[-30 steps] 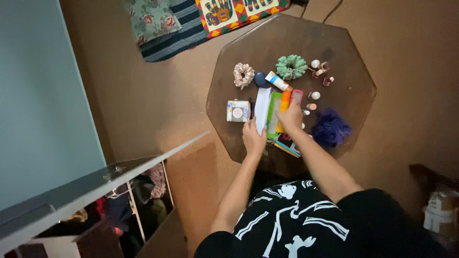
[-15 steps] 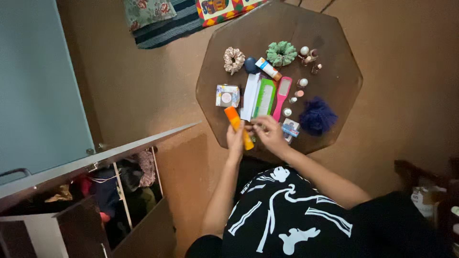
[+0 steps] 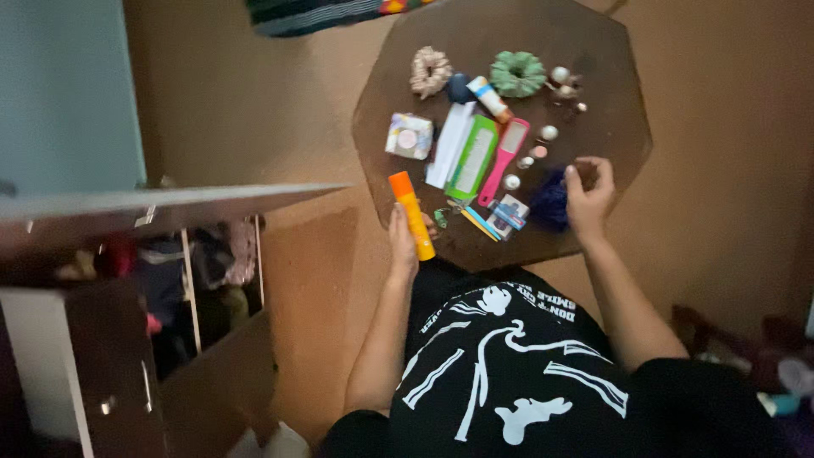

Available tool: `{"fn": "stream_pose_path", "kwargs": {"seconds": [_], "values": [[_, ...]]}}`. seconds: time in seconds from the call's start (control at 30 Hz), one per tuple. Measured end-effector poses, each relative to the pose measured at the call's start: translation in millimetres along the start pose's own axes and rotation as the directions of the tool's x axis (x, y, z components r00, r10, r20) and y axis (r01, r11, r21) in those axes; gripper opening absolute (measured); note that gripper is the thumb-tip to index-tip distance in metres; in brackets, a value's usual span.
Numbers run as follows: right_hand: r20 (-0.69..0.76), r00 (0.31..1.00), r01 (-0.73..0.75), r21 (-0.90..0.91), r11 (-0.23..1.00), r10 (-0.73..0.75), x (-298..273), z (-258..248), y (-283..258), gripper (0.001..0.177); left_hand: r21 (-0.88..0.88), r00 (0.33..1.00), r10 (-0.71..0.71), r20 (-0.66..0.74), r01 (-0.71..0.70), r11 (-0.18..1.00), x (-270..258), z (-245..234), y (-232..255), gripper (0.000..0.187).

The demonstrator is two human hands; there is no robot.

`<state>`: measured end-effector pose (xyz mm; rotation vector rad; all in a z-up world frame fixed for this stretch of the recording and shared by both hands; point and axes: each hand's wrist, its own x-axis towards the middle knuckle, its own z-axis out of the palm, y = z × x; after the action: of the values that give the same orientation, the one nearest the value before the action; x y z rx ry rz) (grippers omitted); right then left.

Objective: The person picks up various personal items from a small table, including a box, bottles, hair scrunchies, a mirror, and pens, and places them into an open drawer. The person then closes the drawer and opens the cabinet door.

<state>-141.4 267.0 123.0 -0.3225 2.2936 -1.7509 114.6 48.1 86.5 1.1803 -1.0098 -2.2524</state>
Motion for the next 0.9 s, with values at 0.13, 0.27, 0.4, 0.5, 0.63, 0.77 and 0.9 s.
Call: {"fn": "stream_pose_path", "kwargs": {"seconds": [0.13, 0.27, 0.4, 0.5, 0.63, 0.77, 0.9], "values": [[0.240, 0.969, 0.045, 0.068, 0.997, -0.060, -32.8, 56.3, -35.6, 0.010, -0.145, 0.999, 0.049, 0.020, -0.046, 0.988, -35.7, 7.8, 4.6, 0.033], [0.713, 0.700, -0.012, -0.029, 1.000, 0.029, -91.2, 113.4, -87.9, 0.019, -0.113, 0.975, 0.214, -0.056, -0.219, 0.969, -74.6, 6.8, 22.0, 0.027], [0.920, 0.379, -0.228, 0.198, 0.953, -0.100, -165.4, 172.2, -130.4, 0.058, -0.101, 0.908, 0.375, -0.186, -0.398, 0.912, -123.5, -18.6, 54.4, 0.031], [0.947, 0.311, -0.041, 0.102, 0.994, -0.084, -203.9, 207.5, -152.3, 0.066, -0.136, 0.889, 0.343, -0.303, -0.396, 0.908, -159.2, -60.8, 81.6, 0.038], [0.904, 0.137, 0.394, 0.325, 0.860, -0.405, -258.3, 265.4, -178.1, 0.050, 0.092, 0.668, 0.631, -0.395, -0.654, 0.750, -186.6, -143.3, 123.7, 0.041], [0.912, -0.066, 0.392, 0.397, 0.830, -0.406, -333.4, 319.7, -197.2, 0.043, 0.037, 0.480, 0.646, -0.594, -0.785, 0.618, -229.1, -237.7, 164.4, 0.032], [0.968, -0.111, 0.337, 0.252, 0.907, -0.227, -390.6, 372.4, -207.4, 0.025, 0.222, 0.213, 0.707, -0.674, -0.855, 0.469, -298.2, -325.9, 200.7, 0.055]]}}
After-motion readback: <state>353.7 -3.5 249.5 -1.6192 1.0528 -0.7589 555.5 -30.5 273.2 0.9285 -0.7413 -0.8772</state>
